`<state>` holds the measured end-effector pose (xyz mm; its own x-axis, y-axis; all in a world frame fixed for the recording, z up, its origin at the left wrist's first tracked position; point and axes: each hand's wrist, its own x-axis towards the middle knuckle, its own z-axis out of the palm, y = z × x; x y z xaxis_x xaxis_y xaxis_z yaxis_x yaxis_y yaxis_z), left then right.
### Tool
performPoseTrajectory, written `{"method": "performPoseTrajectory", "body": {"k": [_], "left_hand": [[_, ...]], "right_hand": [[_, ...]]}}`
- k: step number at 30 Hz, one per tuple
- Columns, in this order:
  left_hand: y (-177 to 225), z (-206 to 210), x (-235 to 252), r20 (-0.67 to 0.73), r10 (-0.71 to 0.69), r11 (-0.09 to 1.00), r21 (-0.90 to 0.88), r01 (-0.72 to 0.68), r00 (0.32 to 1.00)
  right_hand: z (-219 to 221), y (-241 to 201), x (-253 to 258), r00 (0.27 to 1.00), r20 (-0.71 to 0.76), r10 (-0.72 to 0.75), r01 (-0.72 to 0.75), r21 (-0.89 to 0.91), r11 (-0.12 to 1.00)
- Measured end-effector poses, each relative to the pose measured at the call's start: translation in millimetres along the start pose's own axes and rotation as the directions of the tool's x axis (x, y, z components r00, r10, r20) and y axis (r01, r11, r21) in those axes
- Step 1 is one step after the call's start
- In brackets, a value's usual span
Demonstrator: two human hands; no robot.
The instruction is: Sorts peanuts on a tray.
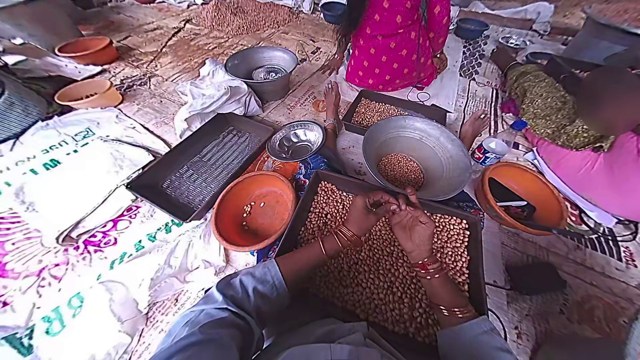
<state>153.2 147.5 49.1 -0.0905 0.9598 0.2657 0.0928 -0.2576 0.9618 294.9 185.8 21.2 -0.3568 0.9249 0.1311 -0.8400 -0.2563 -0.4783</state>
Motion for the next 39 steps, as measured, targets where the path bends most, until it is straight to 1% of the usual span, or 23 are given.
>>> {"method": "performPoseTrajectory", "body": {"k": [3, 6, 12, 15, 18, 20, 21, 23, 25, 28, 30, 31, 33, 35, 37, 39], "left_hand": [[-3.8, 0.5, -0.9, -0.007, 0.06, 0.996, 0.064, -0.059, 0.998], [-6.1, 1.5, -1.7, -0.027, 0.111, 0.989, 0.103, -0.108, 0.993], [-7.7, 1.4, -1.4, -0.029, 0.121, 0.984, 0.132, -0.117, 0.992], [-7.7, 1.2, -1.6, -0.025, 0.12, 0.984, 0.139, -0.115, 0.992], [-6.6, -4.3, 2.5, -0.042, 0.145, 0.966, 0.222, -0.132, 0.989], [-5.8, -15.5, 9.5, -0.09, 0.176, 0.94, 0.312, -0.14, 0.98], [-4.6, -22.5, 13.1, -0.122, 0.172, 0.929, 0.35, -0.119, 0.977], [-1.3, -35.6, 18.4, -0.18, 0.123, 0.916, 0.399, -0.042, 0.976], [0.2, -45.6, 21.7, -0.191, 0.077, 0.894, 0.448, 0.017, 0.979], [7.3, -51.6, 21.6, -0.09, -0.009, 0.837, 0.544, 0.057, 0.996], [2.0, -49.7, 24.3, 0.021, -0.073, 0.783, 0.62, 0.045, 0.997], [-3.6, -47.0, 25.8, 0.072, -0.116, 0.747, 0.663, 0.04, 0.991], [-11.2, -39.0, 26.7, 0.16, -0.242, 0.668, 0.743, 0.045, 0.957], [-16.6, -30.4, 25.2, 0.209, -0.333, 0.584, 0.811, 0.027, 0.92], [-19.9, -24.2, 23.3, 0.243, -0.367, 0.525, 0.851, -0.015, 0.898], [-20.0, -20.6, 23.0, 0.259, -0.379, 0.489, 0.871, -0.045, 0.889]], "right_hand": [[1.0, -0.4, -0.2, 1.0, -0.007, -0.001, 0.001, 0.036, 0.999], [-0.6, -1.3, -0.1, 1.0, 0.02, 0.001, -0.002, 0.053, 0.999], [-2.2, -1.8, 0.8, 0.997, 0.075, -0.01, 0.008, 0.034, 0.999], [-0.7, -2.1, 1.3, 0.997, 0.072, -0.014, 0.015, -0.001, 1.0], [-0.5, -2.3, 2.8, 0.999, 0.037, -0.016, 0.02, -0.093, 0.995], [-0.4, -1.9, 4.2, 1.0, -0.002, -0.031, 0.03, -0.208, 0.978], [0.1, -1.9, 4.4, 0.999, -0.012, -0.045, 0.04, -0.271, 0.962], [1.8, -3.2, 5.2, 0.996, -0.022, -0.082, 0.069, -0.365, 0.929], [3.5, -6.0, 7.2, 0.993, -0.032, -0.116, 0.09, -0.446, 0.891], [5.1, -12.0, 10.8, 0.986, -0.022, -0.164, 0.126, -0.543, 0.83], [3.9, -16.5, 12.8, 0.978, 0.007, -0.209, 0.171, -0.605, 0.778], [3.3, -18.9, 13.6, 0.973, 0.026, -0.229, 0.194, -0.629, 0.753], [1.7, -22.4, 14.4, 0.966, 0.063, -0.25, 0.228, -0.66, 0.716], [2.1, -23.8, 14.6, 0.965, 0.075, -0.253, 0.239, -0.653, 0.719], [3.5, -24.1, 13.8, 0.966, 0.074, -0.247, 0.239, -0.618, 0.749], [5.3, -25.1, 12.6, 0.968, 0.083, -0.235, 0.241, -0.556, 0.796]]}}
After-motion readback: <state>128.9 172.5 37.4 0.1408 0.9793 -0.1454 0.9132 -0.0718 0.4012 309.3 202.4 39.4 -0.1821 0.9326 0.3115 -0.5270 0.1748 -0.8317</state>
